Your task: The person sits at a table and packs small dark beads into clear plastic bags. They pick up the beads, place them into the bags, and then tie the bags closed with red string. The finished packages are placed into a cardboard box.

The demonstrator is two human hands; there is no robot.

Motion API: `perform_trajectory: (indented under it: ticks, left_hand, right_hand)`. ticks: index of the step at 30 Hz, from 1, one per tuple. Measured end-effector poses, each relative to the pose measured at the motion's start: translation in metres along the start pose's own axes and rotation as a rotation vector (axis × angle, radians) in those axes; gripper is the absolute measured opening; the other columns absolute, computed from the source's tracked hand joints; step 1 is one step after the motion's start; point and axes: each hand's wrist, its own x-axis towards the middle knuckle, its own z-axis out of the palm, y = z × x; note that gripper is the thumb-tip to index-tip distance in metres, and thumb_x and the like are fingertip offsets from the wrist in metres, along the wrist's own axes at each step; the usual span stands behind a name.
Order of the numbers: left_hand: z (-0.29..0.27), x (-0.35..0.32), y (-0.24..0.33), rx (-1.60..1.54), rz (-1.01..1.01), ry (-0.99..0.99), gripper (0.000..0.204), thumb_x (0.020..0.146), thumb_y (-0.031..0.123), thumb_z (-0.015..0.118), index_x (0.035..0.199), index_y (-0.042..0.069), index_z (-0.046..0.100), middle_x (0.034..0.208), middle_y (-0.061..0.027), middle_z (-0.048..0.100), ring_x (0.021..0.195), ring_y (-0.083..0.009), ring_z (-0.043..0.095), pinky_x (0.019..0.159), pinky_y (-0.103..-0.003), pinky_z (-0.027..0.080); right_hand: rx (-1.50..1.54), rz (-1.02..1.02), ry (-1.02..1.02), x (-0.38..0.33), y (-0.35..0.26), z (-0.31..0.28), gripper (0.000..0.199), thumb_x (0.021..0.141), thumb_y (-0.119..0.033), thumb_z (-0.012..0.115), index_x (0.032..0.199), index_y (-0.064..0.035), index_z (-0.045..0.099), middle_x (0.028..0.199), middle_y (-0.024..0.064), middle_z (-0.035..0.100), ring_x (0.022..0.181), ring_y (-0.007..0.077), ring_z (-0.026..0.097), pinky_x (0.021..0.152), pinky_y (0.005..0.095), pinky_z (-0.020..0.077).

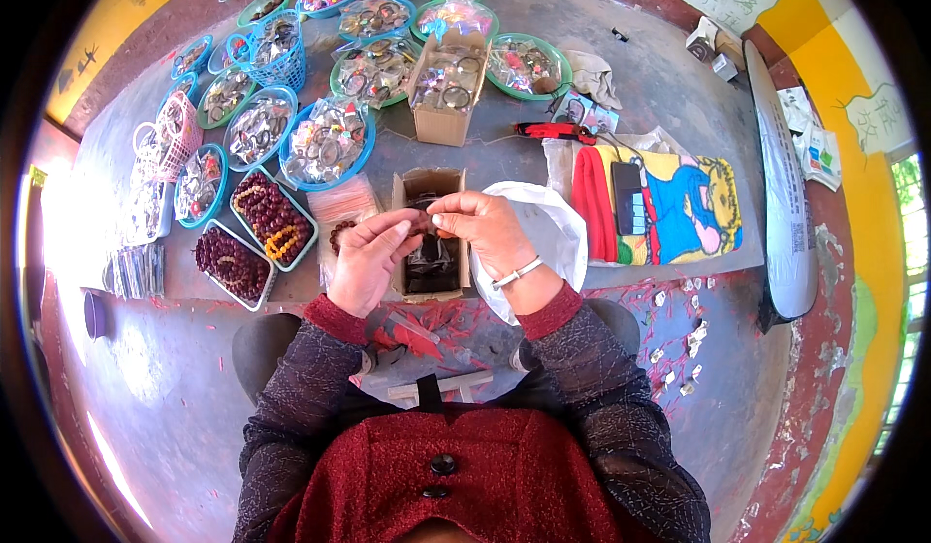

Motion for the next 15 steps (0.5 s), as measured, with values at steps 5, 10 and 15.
perform_trajectory:
  ticks: [5,10,15]
  left_hand:
    - [0.0,0.002,0.001,0.11,-0.065,0.085,0.02,0.09,0.006,0.048,0.103,-0.004,0.059,0.098,-0.0107,0.063,0.087,-0.0146,0.061,0.074,-0.025,0.053]
    - [-0.002,0.0,0.006,-0.024,-0.093,0.016,0.02,0.09,0.007,0.048,0.103,-0.003,0.059,0.098,-0.0104,0.063,0.085,-0.0139,0.061,0.072,-0.025,0.053]
    - [-0.005,-0.001,0.013,-0.1,-0.15,-0.041,0.021,0.09,0.008,0.048,0.105,-0.004,0.058,0.099,-0.0121,0.063,0.087,-0.0157,0.062,0.075,-0.026,0.053]
  right_hand:
    - [-0.12,0.005,0.017,-0.002,-0.002,0.001,0.015,0.08,-0.009,0.063,0.092,0.0012,0.064,0.079,0.0039,0.063,0.069,0.0094,0.057,0.062,0.0215,0.0457]
    - [-0.287,-0.079,0.044,-0.004,-0.01,0.007,0.014,0.08,-0.009,0.062,0.091,-0.0007,0.066,0.076,0.0022,0.062,0.066,0.0076,0.055,0.059,0.0216,0.0448]
    - [-0.26,-0.125,0.049,-0.007,-0.014,0.012,0.012,0.08,-0.005,0.06,0.089,-0.0002,0.067,0.075,0.0019,0.061,0.066,0.0077,0.054,0.06,0.0215,0.0437]
